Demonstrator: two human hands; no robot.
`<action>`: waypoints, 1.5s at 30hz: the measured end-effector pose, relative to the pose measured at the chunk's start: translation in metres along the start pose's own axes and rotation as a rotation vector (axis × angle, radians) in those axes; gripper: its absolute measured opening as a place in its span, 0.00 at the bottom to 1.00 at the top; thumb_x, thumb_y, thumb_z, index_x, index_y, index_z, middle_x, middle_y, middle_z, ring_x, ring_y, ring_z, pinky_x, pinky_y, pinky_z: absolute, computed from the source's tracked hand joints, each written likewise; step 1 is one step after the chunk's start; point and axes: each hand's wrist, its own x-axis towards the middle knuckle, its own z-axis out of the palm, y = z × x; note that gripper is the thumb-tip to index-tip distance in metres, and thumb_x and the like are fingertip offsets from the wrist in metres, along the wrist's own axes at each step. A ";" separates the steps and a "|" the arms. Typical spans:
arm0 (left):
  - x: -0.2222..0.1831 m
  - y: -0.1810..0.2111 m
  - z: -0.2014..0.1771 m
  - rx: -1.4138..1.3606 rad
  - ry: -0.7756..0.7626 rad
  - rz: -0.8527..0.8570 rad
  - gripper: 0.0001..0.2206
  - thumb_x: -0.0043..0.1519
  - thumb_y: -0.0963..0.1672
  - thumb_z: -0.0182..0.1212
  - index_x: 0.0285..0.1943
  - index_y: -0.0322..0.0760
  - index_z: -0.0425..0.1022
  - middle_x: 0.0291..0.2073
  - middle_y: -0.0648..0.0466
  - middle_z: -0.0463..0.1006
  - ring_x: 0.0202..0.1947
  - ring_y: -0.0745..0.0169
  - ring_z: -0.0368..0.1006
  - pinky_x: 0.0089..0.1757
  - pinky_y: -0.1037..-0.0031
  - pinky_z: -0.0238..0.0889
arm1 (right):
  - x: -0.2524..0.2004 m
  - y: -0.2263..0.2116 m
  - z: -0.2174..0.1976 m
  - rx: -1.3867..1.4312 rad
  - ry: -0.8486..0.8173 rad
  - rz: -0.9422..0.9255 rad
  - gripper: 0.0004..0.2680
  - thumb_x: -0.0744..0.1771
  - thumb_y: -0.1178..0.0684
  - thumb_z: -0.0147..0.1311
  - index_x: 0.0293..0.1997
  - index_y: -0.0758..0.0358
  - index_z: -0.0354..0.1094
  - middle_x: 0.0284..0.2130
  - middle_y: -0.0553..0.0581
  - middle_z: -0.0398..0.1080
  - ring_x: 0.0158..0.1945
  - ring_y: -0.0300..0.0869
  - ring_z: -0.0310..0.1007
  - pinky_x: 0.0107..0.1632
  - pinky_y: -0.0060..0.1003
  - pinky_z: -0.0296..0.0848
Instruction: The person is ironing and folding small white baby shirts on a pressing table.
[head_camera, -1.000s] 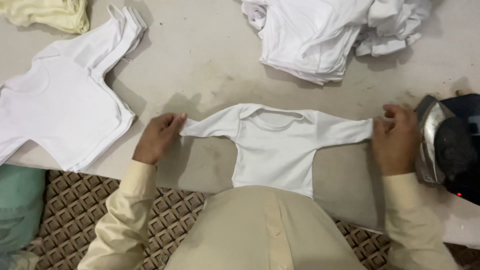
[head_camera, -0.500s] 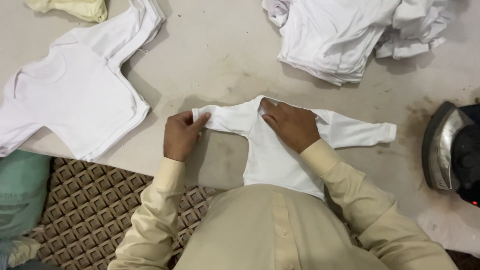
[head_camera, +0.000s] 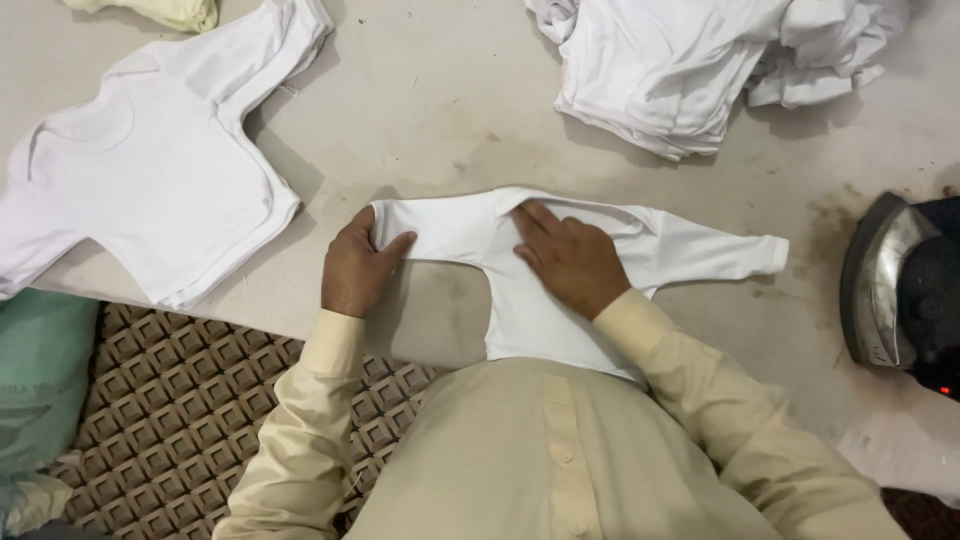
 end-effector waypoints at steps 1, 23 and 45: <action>0.001 -0.006 0.003 0.036 0.047 0.007 0.31 0.62 0.51 0.68 0.70 0.29 0.68 0.56 0.31 0.77 0.57 0.29 0.73 0.52 0.44 0.68 | 0.003 0.004 0.006 -0.047 -0.008 0.048 0.15 0.74 0.42 0.37 0.67 0.51 0.61 0.63 0.51 0.66 0.32 0.52 0.76 0.34 0.45 0.78; -0.008 0.056 0.123 0.683 -0.047 0.782 0.36 0.72 0.60 0.36 0.82 0.35 0.47 0.81 0.46 0.43 0.80 0.47 0.34 0.69 0.41 0.18 | -0.074 -0.094 0.021 0.176 -0.372 -0.295 0.05 0.66 0.50 0.48 0.36 0.56 0.67 0.26 0.57 0.75 0.25 0.54 0.78 0.25 0.49 0.73; 0.010 0.118 0.182 0.534 -0.092 1.203 0.13 0.67 0.44 0.56 0.60 0.54 0.75 0.55 0.51 0.74 0.49 0.48 0.77 0.46 0.60 0.66 | -0.160 0.129 -0.053 0.393 0.307 1.016 0.20 0.67 0.59 0.64 0.65 0.69 0.62 0.44 0.65 0.65 0.48 0.57 0.68 0.50 0.50 0.70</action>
